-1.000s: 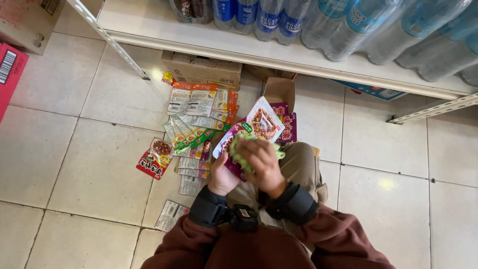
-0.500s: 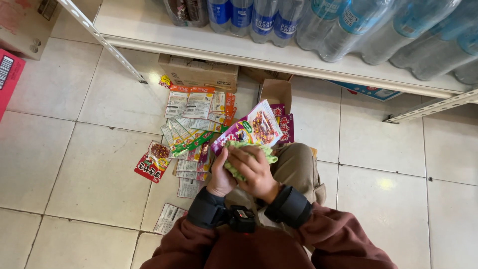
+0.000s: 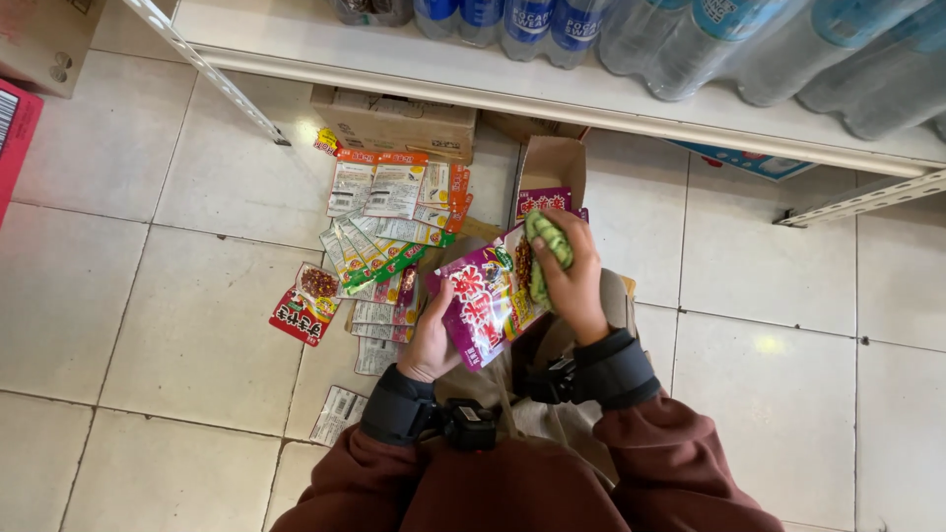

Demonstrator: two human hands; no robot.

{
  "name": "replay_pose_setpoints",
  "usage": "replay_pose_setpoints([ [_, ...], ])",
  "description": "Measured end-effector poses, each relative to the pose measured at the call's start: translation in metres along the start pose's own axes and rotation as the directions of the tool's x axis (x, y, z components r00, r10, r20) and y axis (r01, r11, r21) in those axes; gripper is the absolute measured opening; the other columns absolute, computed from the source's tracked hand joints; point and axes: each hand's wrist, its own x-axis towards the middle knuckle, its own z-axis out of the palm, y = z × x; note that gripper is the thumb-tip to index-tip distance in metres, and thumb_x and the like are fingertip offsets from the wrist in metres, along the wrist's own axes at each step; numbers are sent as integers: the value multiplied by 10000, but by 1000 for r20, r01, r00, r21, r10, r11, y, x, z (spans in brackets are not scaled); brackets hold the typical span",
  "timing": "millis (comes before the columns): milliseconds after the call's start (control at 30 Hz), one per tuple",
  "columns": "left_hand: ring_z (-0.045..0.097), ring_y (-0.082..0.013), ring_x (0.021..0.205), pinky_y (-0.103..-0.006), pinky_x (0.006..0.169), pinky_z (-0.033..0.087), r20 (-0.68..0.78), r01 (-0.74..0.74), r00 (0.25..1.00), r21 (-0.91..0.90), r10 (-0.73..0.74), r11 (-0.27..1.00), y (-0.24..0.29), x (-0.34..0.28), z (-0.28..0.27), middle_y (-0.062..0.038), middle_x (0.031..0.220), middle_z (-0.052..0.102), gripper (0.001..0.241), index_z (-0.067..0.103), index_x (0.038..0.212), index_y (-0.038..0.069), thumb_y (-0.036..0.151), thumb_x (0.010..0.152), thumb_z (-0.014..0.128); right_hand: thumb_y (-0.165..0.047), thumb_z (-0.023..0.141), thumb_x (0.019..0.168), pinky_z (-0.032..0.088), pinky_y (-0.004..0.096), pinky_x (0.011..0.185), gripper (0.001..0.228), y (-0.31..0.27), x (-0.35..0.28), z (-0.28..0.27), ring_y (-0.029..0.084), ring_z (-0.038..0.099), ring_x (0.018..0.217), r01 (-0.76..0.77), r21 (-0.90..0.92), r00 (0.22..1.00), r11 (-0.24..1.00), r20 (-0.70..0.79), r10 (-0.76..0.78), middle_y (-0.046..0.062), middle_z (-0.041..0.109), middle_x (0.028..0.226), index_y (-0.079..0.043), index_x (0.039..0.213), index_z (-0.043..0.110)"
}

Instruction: The person cleans individual product packets by picking them up one by one, wiping them with a cloth, then placing them into a box. The packets are wiped on both sides with the cloth held in one hand while the other hand holds and flips the packet.

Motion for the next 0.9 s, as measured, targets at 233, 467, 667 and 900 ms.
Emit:
replay_pose_setpoints([
  [233,655,-278,1230,-477,1026,559,-134,90,980,-370,-149,925,18,24,11,-165,1382,608,666,470,1461,42,509,998,572,-101,796,826,473,338,1034,649,54,-20,-36,210,628,1181,-715,409,696,567,495,521,92,678,1252,-42,1417,535],
  [467,683,-249,1044,-388,860,604,-303,197,929,-87,-214,977,-40,81,-25,-110,1151,727,431,588,1286,-9,248,970,730,-67,757,746,549,365,911,660,69,-26,-67,190,689,1046,-839,513,497,178,593,633,69,714,1161,-44,1377,566],
  [667,673,-154,994,-308,848,565,-411,191,909,264,-69,945,-151,156,-64,-99,1118,695,438,545,1255,25,64,876,761,26,722,800,604,341,768,359,120,-24,-75,200,728,864,-821,481,472,308,269,840,106,752,995,-13,1151,656],
  [900,667,-212,1067,-357,919,547,-366,339,916,495,-162,800,-222,237,-65,-137,1177,703,481,606,1293,-1,132,861,770,57,749,802,557,295,741,335,202,-31,-19,146,659,849,-766,243,626,595,68,777,123,709,986,34,1118,641],
])
